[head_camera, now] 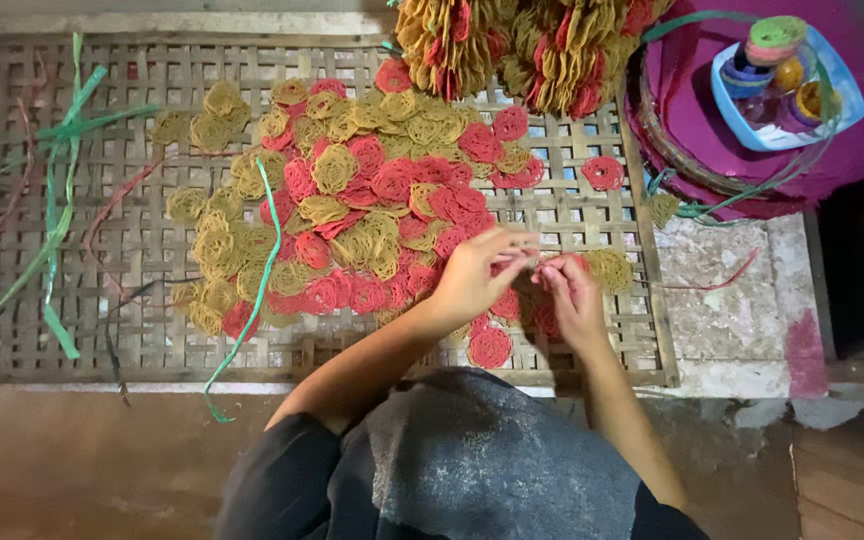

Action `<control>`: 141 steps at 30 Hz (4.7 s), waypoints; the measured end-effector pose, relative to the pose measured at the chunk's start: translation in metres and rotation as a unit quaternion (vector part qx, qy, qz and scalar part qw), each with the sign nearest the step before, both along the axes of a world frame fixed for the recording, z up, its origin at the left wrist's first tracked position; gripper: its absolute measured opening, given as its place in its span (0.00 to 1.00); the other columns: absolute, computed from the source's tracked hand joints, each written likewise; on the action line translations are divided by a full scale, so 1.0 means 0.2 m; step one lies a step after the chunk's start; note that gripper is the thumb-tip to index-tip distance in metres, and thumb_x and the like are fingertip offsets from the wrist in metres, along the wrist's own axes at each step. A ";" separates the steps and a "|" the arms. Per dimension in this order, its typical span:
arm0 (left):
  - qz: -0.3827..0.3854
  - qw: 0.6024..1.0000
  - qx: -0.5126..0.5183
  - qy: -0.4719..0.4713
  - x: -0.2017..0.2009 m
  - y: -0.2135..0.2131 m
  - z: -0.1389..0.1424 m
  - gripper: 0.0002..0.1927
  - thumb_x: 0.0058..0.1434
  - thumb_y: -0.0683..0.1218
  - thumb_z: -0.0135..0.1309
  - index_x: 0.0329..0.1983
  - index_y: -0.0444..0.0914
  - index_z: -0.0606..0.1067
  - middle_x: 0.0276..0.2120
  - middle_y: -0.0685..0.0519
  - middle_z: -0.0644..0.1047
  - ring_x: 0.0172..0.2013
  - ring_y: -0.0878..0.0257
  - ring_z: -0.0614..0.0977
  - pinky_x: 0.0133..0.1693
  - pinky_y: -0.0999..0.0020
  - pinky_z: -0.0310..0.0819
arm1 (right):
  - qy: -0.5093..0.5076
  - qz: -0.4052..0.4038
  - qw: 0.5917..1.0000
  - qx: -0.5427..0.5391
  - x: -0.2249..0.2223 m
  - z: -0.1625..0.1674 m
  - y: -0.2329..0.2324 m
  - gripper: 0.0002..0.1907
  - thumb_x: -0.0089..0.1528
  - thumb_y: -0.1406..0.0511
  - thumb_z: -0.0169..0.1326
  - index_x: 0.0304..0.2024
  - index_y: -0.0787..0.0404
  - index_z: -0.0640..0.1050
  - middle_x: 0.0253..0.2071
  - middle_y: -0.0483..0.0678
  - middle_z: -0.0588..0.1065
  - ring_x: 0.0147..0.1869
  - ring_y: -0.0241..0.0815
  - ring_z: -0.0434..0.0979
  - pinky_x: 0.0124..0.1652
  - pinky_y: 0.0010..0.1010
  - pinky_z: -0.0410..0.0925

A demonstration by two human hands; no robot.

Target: The person repeatedly picks up small red and yellow coiled items from a woven tray and threads them onto a thin string. They form vertical bundles of these coils and place the completed bundles on the tray. The person continues this repetitive threading and bundling throughout the clip.

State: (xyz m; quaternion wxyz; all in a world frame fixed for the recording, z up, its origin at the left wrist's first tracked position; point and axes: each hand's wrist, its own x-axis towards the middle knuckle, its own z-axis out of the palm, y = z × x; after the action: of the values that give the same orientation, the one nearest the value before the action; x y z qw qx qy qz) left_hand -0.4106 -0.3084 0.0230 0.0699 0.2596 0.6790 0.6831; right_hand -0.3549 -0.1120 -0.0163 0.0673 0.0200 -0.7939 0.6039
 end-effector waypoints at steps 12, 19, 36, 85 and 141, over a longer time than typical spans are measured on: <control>-0.043 0.942 -0.332 0.036 0.03 -0.42 -0.47 0.05 0.66 0.46 0.55 0.44 0.43 0.75 0.54 0.50 0.80 0.52 0.57 0.78 0.56 0.57 0.75 | -0.006 -0.013 0.999 0.046 0.03 0.05 -0.08 0.07 0.62 0.71 0.60 0.42 0.65 0.84 0.30 0.46 0.75 0.32 0.33 0.72 0.34 0.23 0.64; -0.040 0.953 0.083 -0.288 -0.05 -0.21 -0.51 0.21 0.74 0.42 0.43 0.70 0.38 0.67 0.57 0.50 0.77 0.53 0.64 0.80 0.54 0.66 0.77 | 0.005 -0.047 0.994 0.099 0.04 0.06 -0.18 0.03 0.61 0.70 0.63 0.37 0.64 0.83 0.27 0.45 0.74 0.29 0.32 0.69 0.30 0.26 0.62; 0.008 0.967 0.089 -0.241 0.00 -0.07 -0.50 0.27 0.67 0.34 0.50 0.70 0.32 0.66 0.56 0.49 0.78 0.54 0.66 0.78 0.56 0.71 0.71 | 0.039 -0.077 0.984 0.159 0.05 0.07 -0.16 0.02 0.61 0.71 0.61 0.36 0.64 0.81 0.29 0.47 0.75 0.28 0.35 0.72 0.30 0.27 0.66; 0.033 0.949 0.123 -0.290 0.11 0.04 -0.43 0.17 0.73 0.38 0.44 0.62 0.34 0.74 0.54 0.51 0.78 0.54 0.66 0.78 0.56 0.70 0.70 | 0.131 -0.119 0.945 0.276 0.05 0.06 -0.20 0.05 0.59 0.66 0.65 0.36 0.59 0.82 0.33 0.50 0.77 0.36 0.51 0.79 0.36 0.37 0.70; -0.040 0.930 0.132 -0.342 0.02 -0.08 -0.35 0.22 0.77 0.47 0.34 0.71 0.39 0.66 0.58 0.45 0.76 0.57 0.57 0.78 0.62 0.52 0.72 | -0.025 0.026 0.977 0.212 0.03 0.16 -0.19 0.14 0.68 0.62 0.49 0.32 0.66 0.75 0.31 0.57 0.73 0.35 0.61 0.76 0.36 0.45 0.67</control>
State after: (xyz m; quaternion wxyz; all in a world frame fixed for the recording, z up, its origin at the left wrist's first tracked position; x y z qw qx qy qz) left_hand -0.4064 -0.3236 -0.0469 0.2898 0.0444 0.5070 0.8105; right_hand -0.3488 -0.1497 0.0158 0.0257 0.0396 -0.9045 0.4238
